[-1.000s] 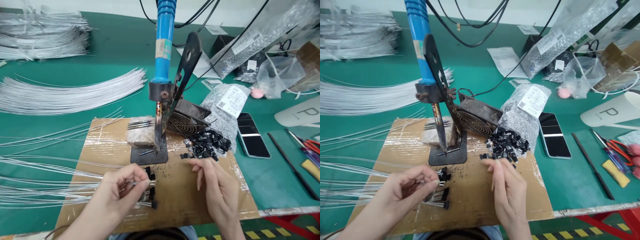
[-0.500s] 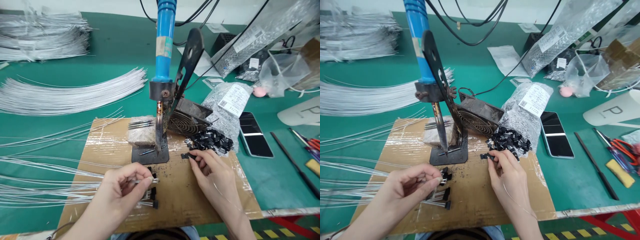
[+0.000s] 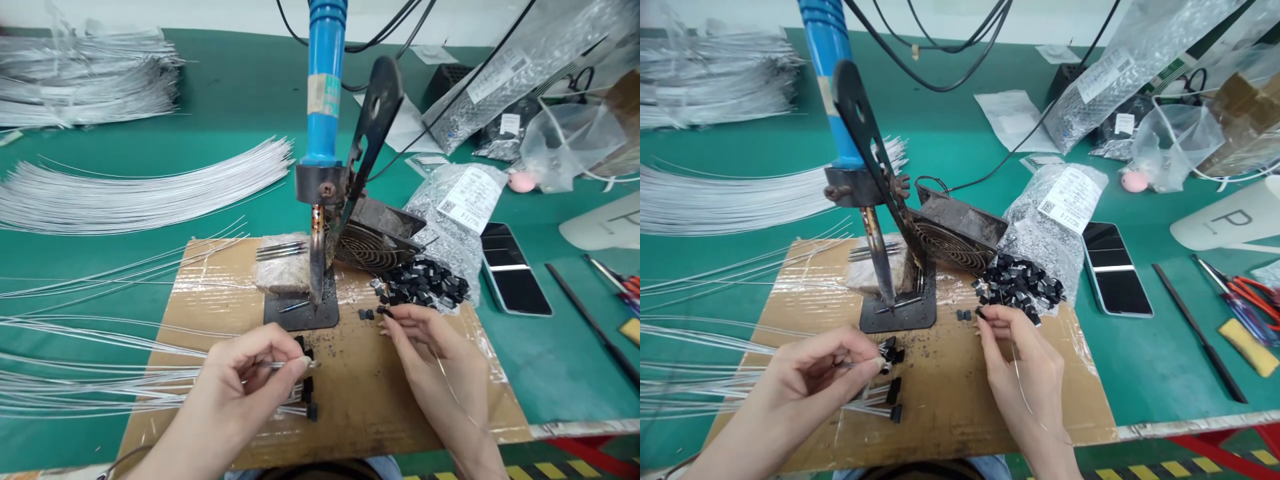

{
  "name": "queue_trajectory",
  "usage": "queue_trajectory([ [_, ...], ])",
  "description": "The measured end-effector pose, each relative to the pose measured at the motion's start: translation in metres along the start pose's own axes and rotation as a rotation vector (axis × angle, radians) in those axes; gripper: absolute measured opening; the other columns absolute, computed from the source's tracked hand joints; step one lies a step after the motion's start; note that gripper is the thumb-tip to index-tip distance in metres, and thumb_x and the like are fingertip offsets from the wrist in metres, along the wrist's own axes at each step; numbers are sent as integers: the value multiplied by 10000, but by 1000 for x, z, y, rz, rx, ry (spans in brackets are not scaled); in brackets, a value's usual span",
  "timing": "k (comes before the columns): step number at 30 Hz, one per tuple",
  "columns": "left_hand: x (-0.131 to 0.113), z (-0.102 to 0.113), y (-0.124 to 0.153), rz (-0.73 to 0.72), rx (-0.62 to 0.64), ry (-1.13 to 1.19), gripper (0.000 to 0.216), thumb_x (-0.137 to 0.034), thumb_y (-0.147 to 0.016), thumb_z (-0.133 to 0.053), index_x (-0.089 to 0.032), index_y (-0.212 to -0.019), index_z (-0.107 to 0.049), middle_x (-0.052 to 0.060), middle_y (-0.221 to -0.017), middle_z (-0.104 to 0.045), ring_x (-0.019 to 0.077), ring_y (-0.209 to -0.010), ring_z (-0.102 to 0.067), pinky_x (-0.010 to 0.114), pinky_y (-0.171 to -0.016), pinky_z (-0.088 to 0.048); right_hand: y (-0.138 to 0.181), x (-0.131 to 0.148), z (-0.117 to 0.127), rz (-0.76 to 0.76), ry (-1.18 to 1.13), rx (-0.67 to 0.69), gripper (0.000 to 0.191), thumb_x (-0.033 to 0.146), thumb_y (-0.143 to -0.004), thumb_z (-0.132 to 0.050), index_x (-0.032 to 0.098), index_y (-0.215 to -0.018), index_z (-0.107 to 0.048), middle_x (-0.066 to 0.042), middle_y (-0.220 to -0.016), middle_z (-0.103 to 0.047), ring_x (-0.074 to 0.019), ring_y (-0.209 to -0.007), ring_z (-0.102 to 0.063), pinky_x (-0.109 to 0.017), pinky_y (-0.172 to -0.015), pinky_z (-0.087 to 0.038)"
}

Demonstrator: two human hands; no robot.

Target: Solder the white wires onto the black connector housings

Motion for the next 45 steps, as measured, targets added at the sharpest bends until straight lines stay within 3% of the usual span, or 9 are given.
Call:
queue_trajectory([
  [4,-2,0,-1,-4,-6,9,294,-448,-915,-662,-202,-756,-675,-32,-627,-475,138,-576,-354,249,-523,-294,0,7,-3,7,-96,54,171,242,-1009,-689,305,-1150,-763,17,-1010,-779,-114,-801,-758,-230,-779,-617],
  [7,-6,1,-2,-16,-11,19,289,-442,-904,-677,-197,-751,-678,-30,-624,-488,134,-573,-367,237,-518,-311,2,14,-6,-28,-226,84,174,222,-982,-717,322,-1100,-797,30,-963,-761,-100,-771,-724,-203,-738,-592],
  [12,-9,5,0,-28,-61,15,262,-398,-896,-688,-184,-745,-697,-25,-626,-526,123,-563,-399,209,-509,-328,15,17,-16,-291,-447,86,50,310,-942,-774,297,-956,-820,40,-756,-739,-87,-634,-678,-176,-631,-571],
  [19,-15,5,1,-67,-89,-11,232,-351,-892,-697,-184,-731,-688,-40,-606,-535,105,-541,-413,176,-490,-338,34,33,-52,-561,-785,195,139,381,-855,-861,245,-866,-841,27,-645,-730,-85,-531,-671,-154,-529,-592],
  [27,-8,6,4,-39,-67,-20,199,-335,-943,-681,-202,-805,-732,-10,-671,-675,131,-614,-605,184,-575,-481,38,45,-72,-570,-927,248,116,340,-848,-875,229,-874,-852,20,-658,-738,-72,-545,-675,-123,-539,-584],
  [31,-15,2,2,-70,-66,114,151,-287,-898,-729,-204,-772,-725,35,-812,-781,185,-761,-743,219,-688,-587,39,47,-74,-560,-933,269,116,340,-860,-862,227,-886,-853,21,-639,-724,-75,-540,-667,-129,-545,-583],
  [36,-13,-1,2,-40,-79,243,154,-274,-915,-744,-210,-775,-731,32,-891,-804,166,-778,-748,198,-713,-578,38,50,-74,-538,-899,266,113,337,-860,-854,225,-872,-853,24,-609,-710,-72,-516,-647,-121,-525,-567],
  [45,-15,-3,2,6,-45,225,157,-284,-915,-747,-207,-781,-717,27,-864,-792,177,-794,-746,213,-723,-571,38,50,-74,-532,-861,275,132,353,-866,-839,222,-855,-848,27,-581,-682,-75,-496,-622,-131,-508,-549],
])
Point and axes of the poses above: each hand's wrist, its own y-axis away from the middle knuckle, its own z-axis out of the back of the hand, x = y × z, the point moved 9 cm from there along -y, towards the middle knuckle
